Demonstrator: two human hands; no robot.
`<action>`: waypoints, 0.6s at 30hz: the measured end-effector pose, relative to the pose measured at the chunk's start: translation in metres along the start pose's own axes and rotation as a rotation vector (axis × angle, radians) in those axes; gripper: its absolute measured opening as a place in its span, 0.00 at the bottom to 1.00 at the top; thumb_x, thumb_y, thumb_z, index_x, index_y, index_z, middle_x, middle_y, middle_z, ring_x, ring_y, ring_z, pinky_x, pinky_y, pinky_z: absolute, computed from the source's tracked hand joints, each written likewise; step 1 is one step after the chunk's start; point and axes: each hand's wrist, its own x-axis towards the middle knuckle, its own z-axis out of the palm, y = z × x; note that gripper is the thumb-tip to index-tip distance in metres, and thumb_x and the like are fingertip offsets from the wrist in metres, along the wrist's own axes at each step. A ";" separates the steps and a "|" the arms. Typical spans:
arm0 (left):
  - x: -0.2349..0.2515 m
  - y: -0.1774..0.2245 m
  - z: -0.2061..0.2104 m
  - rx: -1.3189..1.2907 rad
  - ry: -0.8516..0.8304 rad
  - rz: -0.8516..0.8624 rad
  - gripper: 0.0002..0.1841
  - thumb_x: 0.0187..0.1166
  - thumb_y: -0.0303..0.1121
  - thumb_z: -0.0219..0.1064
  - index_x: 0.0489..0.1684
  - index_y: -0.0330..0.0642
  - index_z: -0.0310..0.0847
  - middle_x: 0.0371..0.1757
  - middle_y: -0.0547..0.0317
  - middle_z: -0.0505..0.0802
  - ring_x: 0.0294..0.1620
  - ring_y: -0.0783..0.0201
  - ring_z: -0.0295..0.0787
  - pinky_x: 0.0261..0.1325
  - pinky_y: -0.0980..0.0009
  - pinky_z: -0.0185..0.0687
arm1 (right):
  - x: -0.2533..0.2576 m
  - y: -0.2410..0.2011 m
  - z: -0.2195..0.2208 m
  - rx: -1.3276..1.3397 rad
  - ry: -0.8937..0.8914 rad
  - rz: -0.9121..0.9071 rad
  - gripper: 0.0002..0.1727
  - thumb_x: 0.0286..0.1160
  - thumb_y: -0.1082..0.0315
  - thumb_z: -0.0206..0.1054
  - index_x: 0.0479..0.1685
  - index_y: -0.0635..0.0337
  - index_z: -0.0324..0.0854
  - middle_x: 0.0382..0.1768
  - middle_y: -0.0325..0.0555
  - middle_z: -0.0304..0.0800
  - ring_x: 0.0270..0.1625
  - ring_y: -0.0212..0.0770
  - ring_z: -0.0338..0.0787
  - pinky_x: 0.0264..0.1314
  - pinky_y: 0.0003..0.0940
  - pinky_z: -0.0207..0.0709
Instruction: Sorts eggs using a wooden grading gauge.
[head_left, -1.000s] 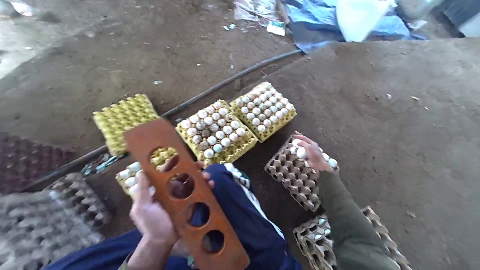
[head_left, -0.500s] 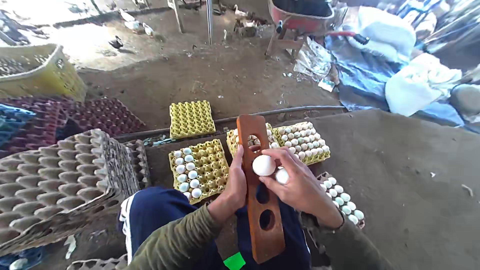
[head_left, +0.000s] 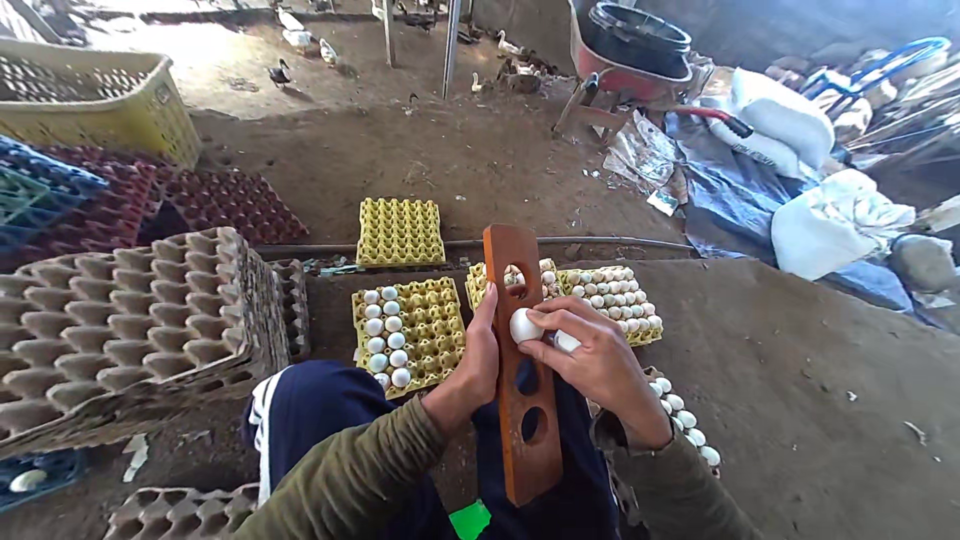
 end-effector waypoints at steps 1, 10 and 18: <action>0.000 0.000 0.000 0.006 -0.001 -0.003 0.34 0.93 0.53 0.23 0.71 0.46 0.74 0.44 0.52 0.93 0.45 0.61 0.93 0.47 0.64 0.90 | 0.000 -0.001 -0.001 -0.019 -0.013 0.009 0.19 0.72 0.54 0.76 0.57 0.55 0.92 0.56 0.46 0.93 0.54 0.33 0.92 0.56 0.26 0.87; -0.001 -0.002 0.006 0.149 -0.026 0.004 0.33 0.93 0.51 0.23 0.75 0.46 0.72 0.45 0.53 0.93 0.45 0.63 0.92 0.47 0.65 0.90 | -0.003 -0.005 -0.008 -0.145 -0.052 0.013 0.23 0.73 0.54 0.75 0.62 0.57 0.90 0.56 0.50 0.93 0.50 0.40 0.93 0.53 0.36 0.87; 0.008 -0.007 0.013 0.213 0.024 0.020 0.34 0.93 0.54 0.24 0.73 0.46 0.74 0.45 0.55 0.93 0.45 0.64 0.92 0.46 0.66 0.90 | -0.035 0.004 -0.021 0.307 0.206 0.164 0.24 0.75 0.59 0.74 0.63 0.69 0.85 0.55 0.47 0.91 0.47 0.30 0.92 0.50 0.26 0.90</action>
